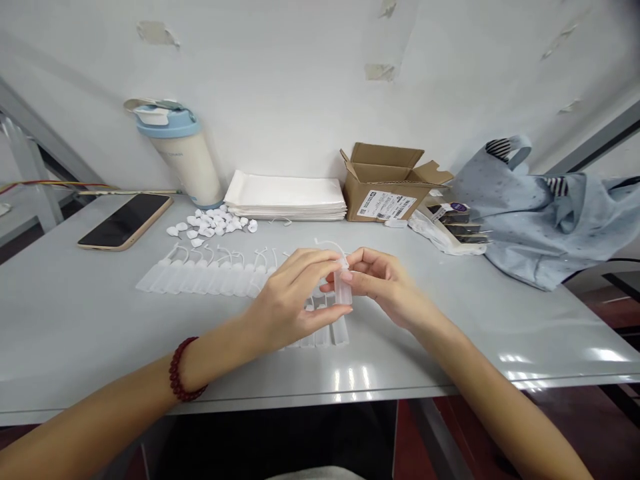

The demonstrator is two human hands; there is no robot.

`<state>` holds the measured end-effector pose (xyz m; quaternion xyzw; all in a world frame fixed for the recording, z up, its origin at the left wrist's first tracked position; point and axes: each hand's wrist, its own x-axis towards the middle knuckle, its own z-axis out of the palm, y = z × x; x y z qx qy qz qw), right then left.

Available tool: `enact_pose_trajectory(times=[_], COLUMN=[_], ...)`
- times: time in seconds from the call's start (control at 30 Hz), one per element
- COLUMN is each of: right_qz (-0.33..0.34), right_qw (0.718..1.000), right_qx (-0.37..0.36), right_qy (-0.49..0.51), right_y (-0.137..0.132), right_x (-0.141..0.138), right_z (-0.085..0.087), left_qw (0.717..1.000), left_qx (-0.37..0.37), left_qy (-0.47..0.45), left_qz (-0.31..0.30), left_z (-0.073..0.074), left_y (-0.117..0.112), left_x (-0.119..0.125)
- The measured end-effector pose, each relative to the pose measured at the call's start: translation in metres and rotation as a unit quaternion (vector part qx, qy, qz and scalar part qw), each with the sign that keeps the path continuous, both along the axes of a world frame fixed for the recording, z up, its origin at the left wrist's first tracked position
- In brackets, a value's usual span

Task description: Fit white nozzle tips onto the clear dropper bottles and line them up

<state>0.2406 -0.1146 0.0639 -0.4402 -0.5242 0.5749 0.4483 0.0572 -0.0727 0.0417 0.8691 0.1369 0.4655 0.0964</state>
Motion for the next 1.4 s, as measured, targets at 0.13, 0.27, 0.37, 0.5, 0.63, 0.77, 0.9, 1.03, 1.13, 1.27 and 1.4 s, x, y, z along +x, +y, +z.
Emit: enact_pose_trajectory(times=[0.13,0.27,0.37,0.5,0.63,0.77,0.9,1.03,1.13,1.27,1.4], right_qz=[0.016,-0.125,-0.192,-0.191,-0.166,-0.155,-0.148,-0.147,-0.147,-0.149,-0.147], right_qw=[0.994,0.978,0.967,0.964,0.965,0.965,0.965,0.964,0.964,0.963,0.964], right_qx=[0.003,0.075,0.102,0.111,0.124,0.133,0.134,0.134,0.134,0.136,0.135], right_qy=[-0.105,-0.151,-0.135,-0.148,-0.163,-0.167,-0.171,-0.176,-0.178,-0.179,-0.177], right_y=[0.001,0.002,0.003,0.003,0.001,0.001,0.002,0.001,0.001,0.001,0.002], right_x=[0.019,0.039,0.045,0.041,0.037,0.038,0.037,0.035,0.035,0.034,0.034], right_z=[0.014,0.023,0.024,0.023,0.021,0.019,0.018,0.019,0.019,0.019,0.02], left_qw=[0.999,0.995,0.989,0.982,0.975,0.971,0.968,0.964,0.963,0.961,0.96], left_qx=[-0.007,-0.03,-0.033,-0.026,-0.031,-0.038,-0.039,-0.041,-0.044,-0.049,-0.055], left_qy=[0.01,0.064,0.123,0.178,0.216,0.234,0.248,0.261,0.266,0.27,0.274], left_qz=[-0.036,-0.071,-0.074,-0.058,-0.036,-0.017,-0.002,0.011,0.02,0.029,0.036], left_z=[-0.005,-0.011,-0.014,-0.017,-0.02,-0.021,-0.021,-0.019,-0.019,-0.019,-0.02], left_y=[-0.004,-0.012,-0.02,-0.028,-0.029,-0.028,-0.03,-0.03,-0.031,-0.031,-0.031], left_x=[0.0,0.003,0.008,0.014,0.015,0.016,0.017,0.017,0.016,0.016,0.016])
